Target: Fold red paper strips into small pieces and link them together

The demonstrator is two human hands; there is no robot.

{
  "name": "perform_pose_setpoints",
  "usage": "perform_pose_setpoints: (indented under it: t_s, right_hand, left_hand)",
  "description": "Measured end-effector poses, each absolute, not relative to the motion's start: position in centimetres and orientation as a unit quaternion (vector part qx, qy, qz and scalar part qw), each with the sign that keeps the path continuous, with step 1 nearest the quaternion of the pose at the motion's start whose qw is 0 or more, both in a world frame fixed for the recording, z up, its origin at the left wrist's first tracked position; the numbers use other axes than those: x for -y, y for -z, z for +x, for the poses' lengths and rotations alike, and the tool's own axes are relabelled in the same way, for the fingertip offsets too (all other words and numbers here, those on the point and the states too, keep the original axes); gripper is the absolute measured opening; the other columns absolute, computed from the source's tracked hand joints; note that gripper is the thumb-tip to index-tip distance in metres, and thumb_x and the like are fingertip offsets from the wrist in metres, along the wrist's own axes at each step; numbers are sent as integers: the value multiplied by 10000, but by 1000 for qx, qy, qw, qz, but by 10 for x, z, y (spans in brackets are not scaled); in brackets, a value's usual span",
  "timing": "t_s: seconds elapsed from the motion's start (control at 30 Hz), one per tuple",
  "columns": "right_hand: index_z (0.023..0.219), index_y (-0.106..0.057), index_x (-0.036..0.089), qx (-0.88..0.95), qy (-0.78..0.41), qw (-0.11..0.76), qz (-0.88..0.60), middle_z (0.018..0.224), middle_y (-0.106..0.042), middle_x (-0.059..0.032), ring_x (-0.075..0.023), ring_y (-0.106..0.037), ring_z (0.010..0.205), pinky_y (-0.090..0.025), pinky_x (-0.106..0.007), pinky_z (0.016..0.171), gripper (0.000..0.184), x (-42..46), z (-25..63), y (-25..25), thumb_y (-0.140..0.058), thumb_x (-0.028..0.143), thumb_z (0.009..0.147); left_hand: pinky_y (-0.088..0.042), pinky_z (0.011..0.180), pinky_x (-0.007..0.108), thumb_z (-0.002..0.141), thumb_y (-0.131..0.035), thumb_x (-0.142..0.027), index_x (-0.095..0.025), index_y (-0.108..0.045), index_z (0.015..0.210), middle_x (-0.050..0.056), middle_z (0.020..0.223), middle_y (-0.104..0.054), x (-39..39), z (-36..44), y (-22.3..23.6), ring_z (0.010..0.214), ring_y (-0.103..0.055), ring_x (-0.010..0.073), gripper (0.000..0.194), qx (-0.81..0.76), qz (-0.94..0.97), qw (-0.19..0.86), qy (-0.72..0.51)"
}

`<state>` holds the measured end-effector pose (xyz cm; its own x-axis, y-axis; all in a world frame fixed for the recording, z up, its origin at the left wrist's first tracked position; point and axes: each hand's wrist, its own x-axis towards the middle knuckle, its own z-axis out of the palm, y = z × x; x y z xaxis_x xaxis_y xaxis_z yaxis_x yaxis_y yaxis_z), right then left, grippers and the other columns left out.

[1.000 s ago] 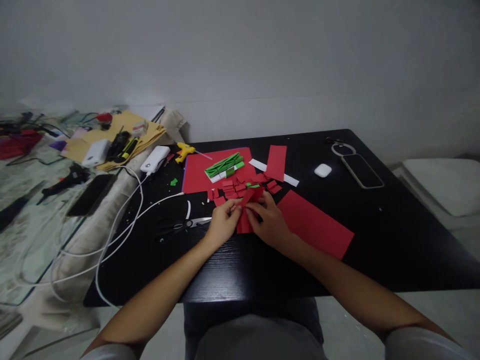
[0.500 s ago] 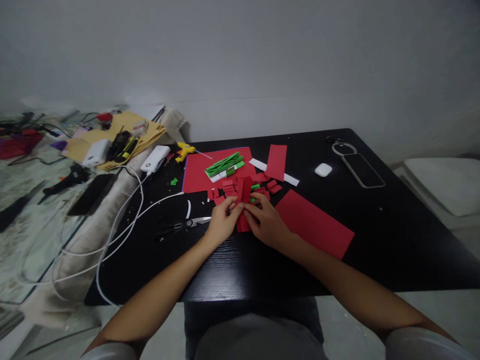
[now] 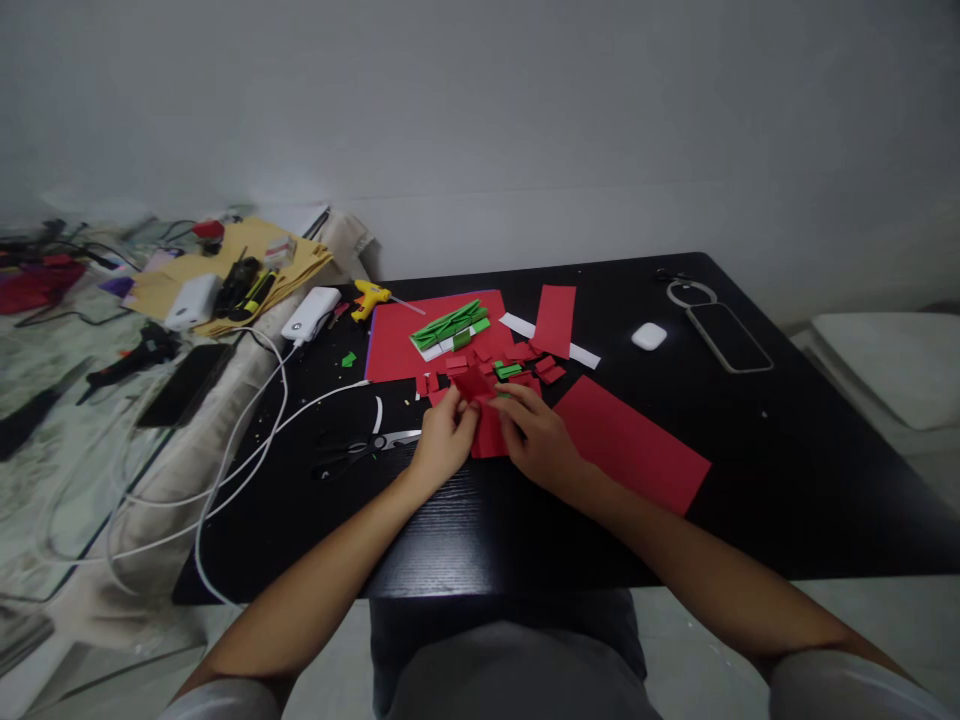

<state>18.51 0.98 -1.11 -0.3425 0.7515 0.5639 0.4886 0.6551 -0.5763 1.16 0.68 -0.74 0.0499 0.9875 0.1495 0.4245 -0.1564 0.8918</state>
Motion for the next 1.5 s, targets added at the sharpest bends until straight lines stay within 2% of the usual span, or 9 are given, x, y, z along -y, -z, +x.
perform_pose_setpoints:
  t_s: [0.13, 0.27, 0.4, 0.5, 0.63, 0.7, 0.9, 1.17, 1.5]
  right_hand:
    - [1106, -614, 236, 769, -196, 447, -412, 1151, -679, -108, -241, -642, 1125, -548, -428, 959, 210, -9, 183, 5, -486, 174, 951]
    - [992, -579, 234, 704, -301, 456, -453, 1065, -703, -87, -223, -692, 944, -581, -383, 831, 83, -10, 182, 3, -577, 264, 915]
    - [1007, -519, 230, 632, -406, 458, -475, 1077, -700, -79, -195, -706, 857, -587, -327, 742, 280, -12, 181, 5, -707, 325, 823]
    - [1076, -538, 222, 632, -411, 450, -479, 1038, -707, -70, -189, -700, 834, -574, -311, 717, 362, -14, 181, 6, -734, 338, 794]
    - [1027, -646, 199, 671, -379, 424, -476, 866, -723, -37, -171, -681, 747, -534, -285, 687, 176, -16, 183, 5, -610, 265, 867]
    - [981, -684, 192, 671, -373, 419, -485, 818, -724, -27, -168, -666, 713, -514, -277, 669, 164, -17, 184, 4, -583, 215, 853]
    - [901, -708, 173, 611, -473, 428, -468, 855, -745, -40, -193, -685, 781, -519, -299, 726, 166, -25, 185, 6, -627, 301, 833]
    - [912, -718, 150, 524, -593, 396, -467, 837, -754, -52, -202, -703, 771, -542, -309, 713, 261, -30, 189, 9, -726, 362, 761]
    - [920, -724, 150, 514, -604, 410, -452, 869, -762, -54, -217, -711, 805, -554, -352, 766, 265, -30, 188, 13, -750, 344, 742]
  left_hand:
    - [-337, 548, 218, 936, -498, -293, -180, -609, 917, -54, 615, -472, -7, 11, 8, 550, -420, 109, 160, -551, 639, 343, -413]
    - [-364, 548, 229, 935, -514, -298, -176, -634, 959, -36, 626, -549, -7, 11, 10, 541, -462, 116, 174, -555, 643, 342, -403]
    - [-398, 562, 236, 909, -558, -287, -172, -662, 989, -8, 677, -618, -6, 11, 10, 564, -531, 131, 174, -559, 650, 321, -402]
    - [-399, 575, 227, 897, -563, -255, -188, -661, 1077, -18, 684, -620, -4, 12, 5, 564, -537, 128, 216, -550, 662, 320, -395]
    - [-389, 569, 215, 889, -556, -236, -178, -664, 1088, -16, 694, -627, -2, 14, 1, 561, -534, 118, 234, -562, 651, 335, -385]
    - [-382, 563, 209, 880, -559, -233, -173, -669, 1080, -11, 710, -635, -2, 14, 1, 570, -535, 115, 235, -561, 643, 349, -388]
    - [-380, 568, 199, 827, -636, -264, -157, -699, 977, -13, 704, -630, -7, 12, 8, 596, -528, 106, 195, -546, 602, 400, -423]
    - [-433, 561, 217, 703, -773, -283, -137, -671, 865, -48, 579, -574, -13, 11, 5, 529, -540, 105, 241, -499, 461, 582, -447]
    - [-404, 525, 197, 653, -809, -221, -143, -654, 877, -64, 558, -562, -13, 13, 3, 509, -542, 96, 284, -483, 434, 606, -460]
